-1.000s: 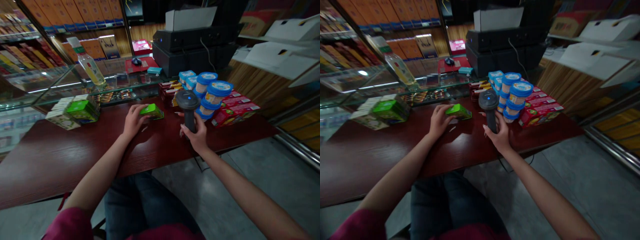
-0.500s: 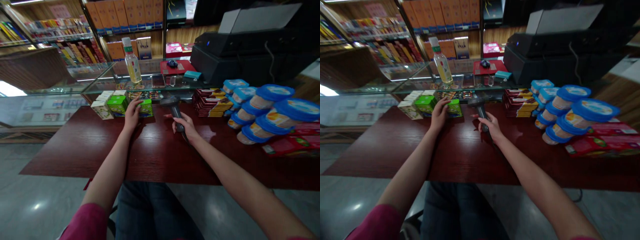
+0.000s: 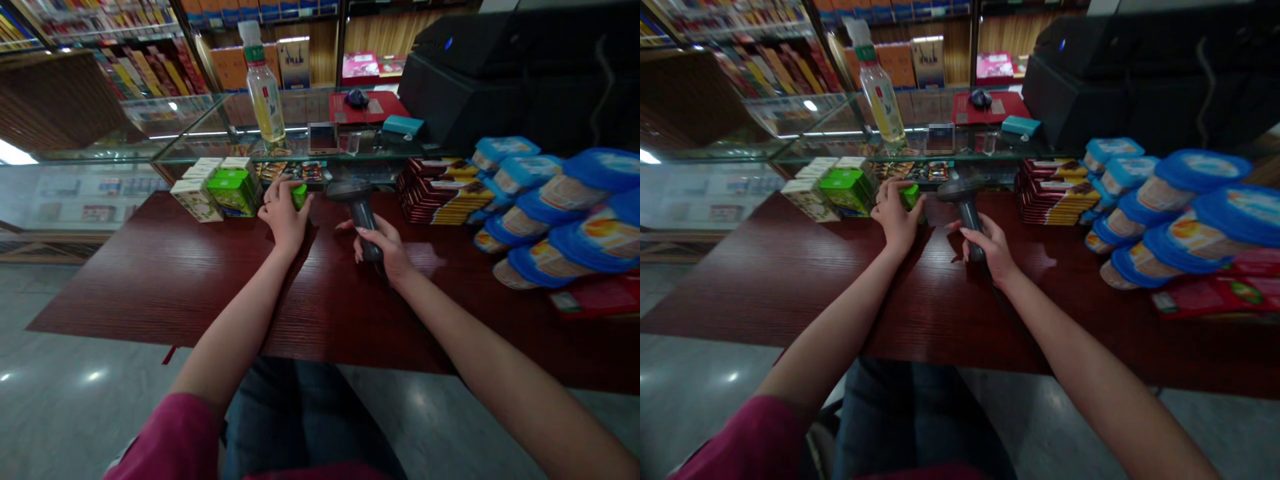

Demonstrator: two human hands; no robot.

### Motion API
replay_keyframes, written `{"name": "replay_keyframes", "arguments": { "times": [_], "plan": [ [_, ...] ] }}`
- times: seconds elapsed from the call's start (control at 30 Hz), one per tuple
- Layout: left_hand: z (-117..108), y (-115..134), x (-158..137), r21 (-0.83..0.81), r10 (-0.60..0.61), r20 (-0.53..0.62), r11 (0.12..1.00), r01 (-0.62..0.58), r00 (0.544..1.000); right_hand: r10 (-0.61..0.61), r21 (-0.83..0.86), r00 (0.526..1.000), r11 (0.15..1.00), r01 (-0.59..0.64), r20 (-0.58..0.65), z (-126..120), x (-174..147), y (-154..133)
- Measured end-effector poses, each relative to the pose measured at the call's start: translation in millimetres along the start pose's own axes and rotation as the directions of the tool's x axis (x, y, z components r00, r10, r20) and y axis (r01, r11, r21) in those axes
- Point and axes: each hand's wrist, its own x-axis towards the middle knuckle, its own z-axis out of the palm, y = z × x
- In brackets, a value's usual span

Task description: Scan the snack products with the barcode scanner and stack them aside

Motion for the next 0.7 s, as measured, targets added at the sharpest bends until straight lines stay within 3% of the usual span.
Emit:
{"name": "replay_keyframes", "arguments": {
  "times": [0.13, 0.2, 0.3, 0.47, 0.7],
  "plan": [
    [-5.4, -13.9, 6.2, -0.324, 0.012, -0.098, 0.945, -0.043, 0.995, 0.018, 0.038, 0.997, 0.999, -0.021, 0.080, 1.0, -7.6, -5.7],
    [-4.7, -21.3, 9.6, -0.491, -0.038, -0.123, 0.870, -0.028, 0.992, 0.033, 0.060, 0.991, 0.997, -0.041, 0.131, 2.0, -11.4, -7.6],
    [0.6, -30.2, 12.6, -0.676, -0.168, -0.068, 0.733, 0.078, 0.983, 0.053, 0.057, 0.979, 0.996, -0.066, 0.196, 3.5, -15.1, -8.0],
    [10.4, -37.7, 13.6, -0.787, -0.267, 0.017, 0.591, 0.177, 0.964, 0.063, 0.042, 0.970, 0.996, -0.075, 0.235, 3.8, -14.8, -5.2],
    [11.8, -37.6, 12.7, -0.801, -0.284, 0.007, 0.572, 0.176, 0.959, 0.046, 0.047, 0.968, 0.997, -0.060, 0.245, 2.4, -14.7, -7.3]
  ]
}}
